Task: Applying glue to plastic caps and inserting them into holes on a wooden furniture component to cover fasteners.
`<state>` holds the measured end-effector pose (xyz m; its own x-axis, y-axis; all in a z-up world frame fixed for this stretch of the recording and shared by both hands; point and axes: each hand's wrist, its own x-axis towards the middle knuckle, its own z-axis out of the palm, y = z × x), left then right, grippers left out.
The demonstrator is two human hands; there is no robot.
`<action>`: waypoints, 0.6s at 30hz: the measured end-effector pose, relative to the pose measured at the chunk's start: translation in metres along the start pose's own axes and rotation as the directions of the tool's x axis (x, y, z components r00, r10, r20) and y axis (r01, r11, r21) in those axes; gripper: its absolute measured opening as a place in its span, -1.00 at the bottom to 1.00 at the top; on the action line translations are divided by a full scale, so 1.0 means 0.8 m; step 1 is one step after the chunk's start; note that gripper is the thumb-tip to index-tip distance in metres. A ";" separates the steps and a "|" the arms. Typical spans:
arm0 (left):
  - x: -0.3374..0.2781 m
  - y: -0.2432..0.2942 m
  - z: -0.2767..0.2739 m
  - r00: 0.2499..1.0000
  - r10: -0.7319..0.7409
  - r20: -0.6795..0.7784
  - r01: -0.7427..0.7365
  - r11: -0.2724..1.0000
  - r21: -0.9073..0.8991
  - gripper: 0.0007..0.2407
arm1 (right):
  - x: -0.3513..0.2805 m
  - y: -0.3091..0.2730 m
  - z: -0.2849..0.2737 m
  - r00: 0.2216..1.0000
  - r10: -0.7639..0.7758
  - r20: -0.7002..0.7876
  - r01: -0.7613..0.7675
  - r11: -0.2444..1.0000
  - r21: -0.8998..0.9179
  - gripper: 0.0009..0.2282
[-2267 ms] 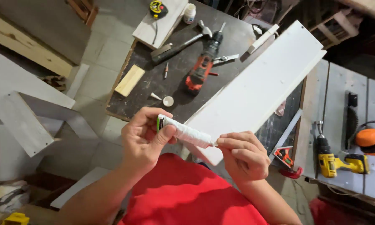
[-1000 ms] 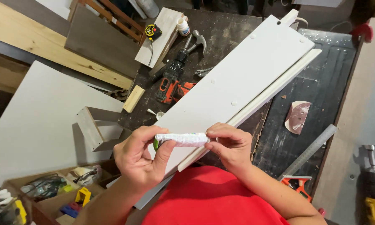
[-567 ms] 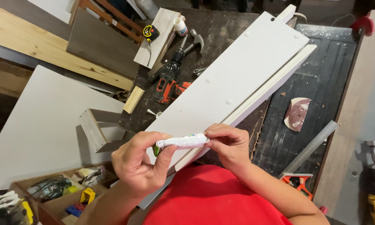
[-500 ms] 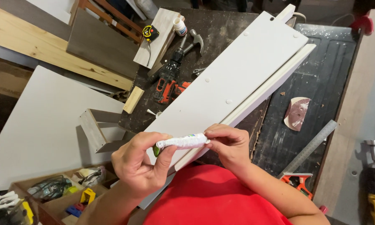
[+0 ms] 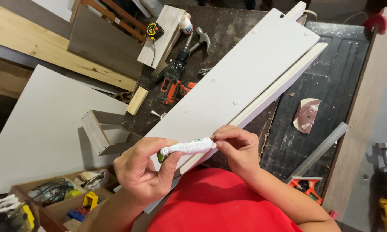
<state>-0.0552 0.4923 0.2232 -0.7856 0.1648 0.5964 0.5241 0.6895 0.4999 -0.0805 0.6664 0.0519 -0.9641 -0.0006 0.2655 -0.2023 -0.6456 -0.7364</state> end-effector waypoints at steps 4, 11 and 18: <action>-0.001 0.000 -0.002 1.000 0.005 0.015 -0.005 0.999 0.054 -0.86 | -0.004 0.000 -0.008 0.999 0.007 0.035 -0.004 0.995 -0.099 -0.86; 0.001 -0.004 0.003 0.996 0.087 0.022 -0.088 0.994 0.061 -0.85 | -0.003 0.003 -0.008 1.000 0.017 -0.018 -0.019 0.992 -0.128 -0.85; -0.002 -0.027 0.005 0.997 0.026 -0.073 -0.014 0.987 0.162 -0.85 | 0.015 -0.002 -0.018 0.983 0.018 -0.183 -0.053 0.980 -0.191 -0.86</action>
<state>-0.0668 0.4804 0.2092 -0.7452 0.1307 0.6539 0.4748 0.7925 0.3827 -0.0945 0.6787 0.0476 -0.9828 0.1278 0.1337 -0.1796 -0.4870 -0.8547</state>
